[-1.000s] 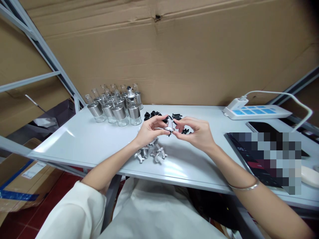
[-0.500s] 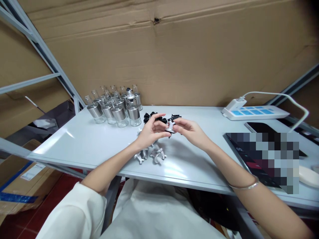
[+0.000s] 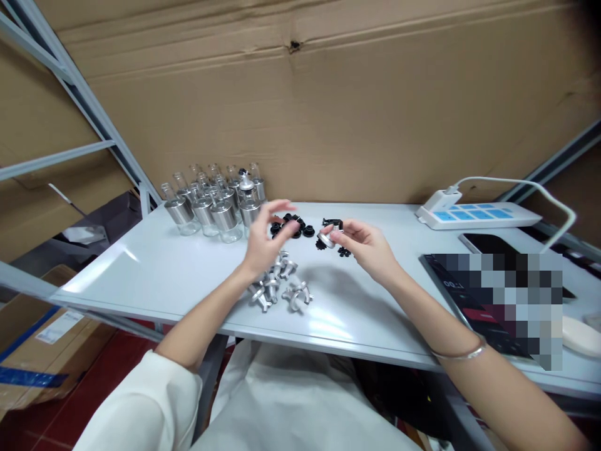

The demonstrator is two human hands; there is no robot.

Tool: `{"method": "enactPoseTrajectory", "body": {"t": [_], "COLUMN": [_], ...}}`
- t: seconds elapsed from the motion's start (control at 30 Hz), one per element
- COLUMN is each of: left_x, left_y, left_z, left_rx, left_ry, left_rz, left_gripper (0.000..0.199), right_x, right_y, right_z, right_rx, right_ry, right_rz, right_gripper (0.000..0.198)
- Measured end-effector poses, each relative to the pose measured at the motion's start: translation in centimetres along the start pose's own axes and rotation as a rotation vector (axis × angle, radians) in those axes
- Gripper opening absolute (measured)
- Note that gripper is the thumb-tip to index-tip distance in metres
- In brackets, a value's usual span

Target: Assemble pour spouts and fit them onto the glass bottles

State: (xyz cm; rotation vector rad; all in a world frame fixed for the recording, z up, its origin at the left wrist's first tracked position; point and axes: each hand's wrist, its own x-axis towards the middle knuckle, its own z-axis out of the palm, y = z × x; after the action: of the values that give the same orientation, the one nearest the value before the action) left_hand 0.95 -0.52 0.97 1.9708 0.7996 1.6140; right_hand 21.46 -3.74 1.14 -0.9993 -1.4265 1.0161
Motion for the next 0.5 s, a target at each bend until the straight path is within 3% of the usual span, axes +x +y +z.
{"method": "enactPoseTrajectory", "body": {"t": [0.1, 0.17, 0.2, 0.3, 0.4, 0.5], "left_x": [1.9, 2.8, 3.1, 3.5, 3.4, 3.4], "left_y": [-1.7, -3.3, -4.1, -6.1, -7.2, -7.5], "left_z": [-3.3, -5.8, -6.9, -8.9, -9.5, -9.4], "left_rx": [0.284, 0.497, 0.567, 0.601, 0.554, 0.505], "left_ry": [0.509, 0.676, 0.700, 0.587, 0.498, 0.495], "left_rz": [0.004, -0.089, -0.116, -0.195, -0.256, -0.264], "left_gripper": [0.030, 0.038, 0.041, 0.052, 0.049, 0.043], "right_x": [0.1, 0.1, 0.1, 0.1, 0.0, 0.0], "right_y": [-0.2, -0.2, -0.2, -0.1, 0.0, 0.1], "right_z": [-0.2, -0.3, -0.3, -0.4, -0.3, -0.3], "right_rx": [0.005, 0.017, 0.027, 0.062, 0.073, 0.068], "right_ry": [0.052, 0.069, 0.071, 0.062, 0.056, 0.056], "right_rz": [-0.022, -0.022, -0.019, -0.002, 0.005, -0.005], "right_gripper": [0.035, 0.035, 0.034, 0.034, 0.034, 0.033]}}
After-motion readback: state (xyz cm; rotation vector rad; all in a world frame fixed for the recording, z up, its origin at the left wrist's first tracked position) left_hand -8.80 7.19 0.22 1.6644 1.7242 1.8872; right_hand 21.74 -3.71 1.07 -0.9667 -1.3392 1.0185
